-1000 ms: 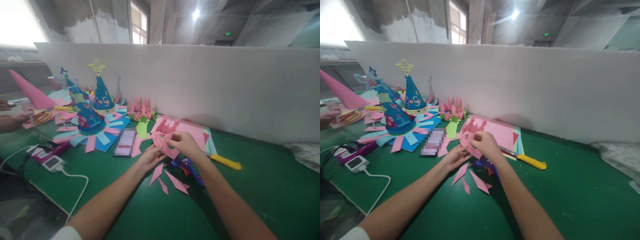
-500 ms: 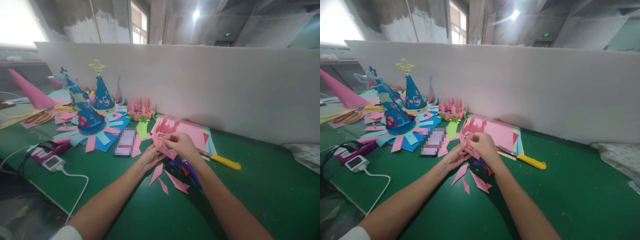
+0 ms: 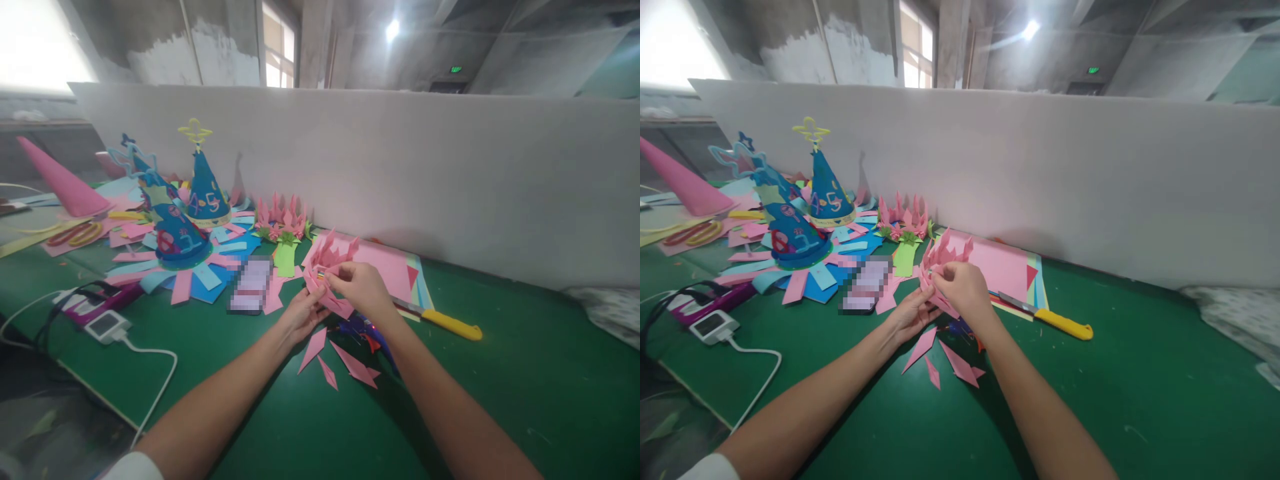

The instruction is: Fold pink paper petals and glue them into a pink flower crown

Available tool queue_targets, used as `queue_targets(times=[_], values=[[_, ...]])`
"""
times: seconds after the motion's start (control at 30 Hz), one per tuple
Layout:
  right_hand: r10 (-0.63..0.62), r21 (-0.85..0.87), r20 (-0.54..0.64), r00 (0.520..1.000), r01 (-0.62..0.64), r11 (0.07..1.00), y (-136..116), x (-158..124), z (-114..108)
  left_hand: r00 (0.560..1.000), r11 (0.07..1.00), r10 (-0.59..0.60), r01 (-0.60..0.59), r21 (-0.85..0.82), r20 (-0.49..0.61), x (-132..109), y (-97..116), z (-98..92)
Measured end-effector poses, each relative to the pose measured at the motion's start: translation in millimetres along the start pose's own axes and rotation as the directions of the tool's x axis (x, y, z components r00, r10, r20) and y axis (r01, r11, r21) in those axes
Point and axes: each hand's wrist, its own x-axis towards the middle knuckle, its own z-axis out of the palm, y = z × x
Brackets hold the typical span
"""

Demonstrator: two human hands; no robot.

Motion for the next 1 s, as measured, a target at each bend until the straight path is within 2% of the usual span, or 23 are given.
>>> queue_targets(times=[0.43, 0.67, 1.0], values=[[-0.014, 0.101, 0.049, 0.999, 0.009, 0.995, 1, -3, 2, 1.0, 1.0, 0.016, -0.016, 0.014, 0.002, 0, 0, -0.6], [-0.012, 0.033, -0.022, 1.0, 0.012, 0.999, 3, -7, 8, 0.998, 0.999, 0.028, -0.03, 0.033, 0.055, 2, -1, -4.1], [-0.013, 0.009, -0.039, 0.999, 0.014, 1.0, 2, -7, 10, 0.996, 0.999, 0.022, -0.024, 0.026, 0.082, 2, -1, -5.2]])
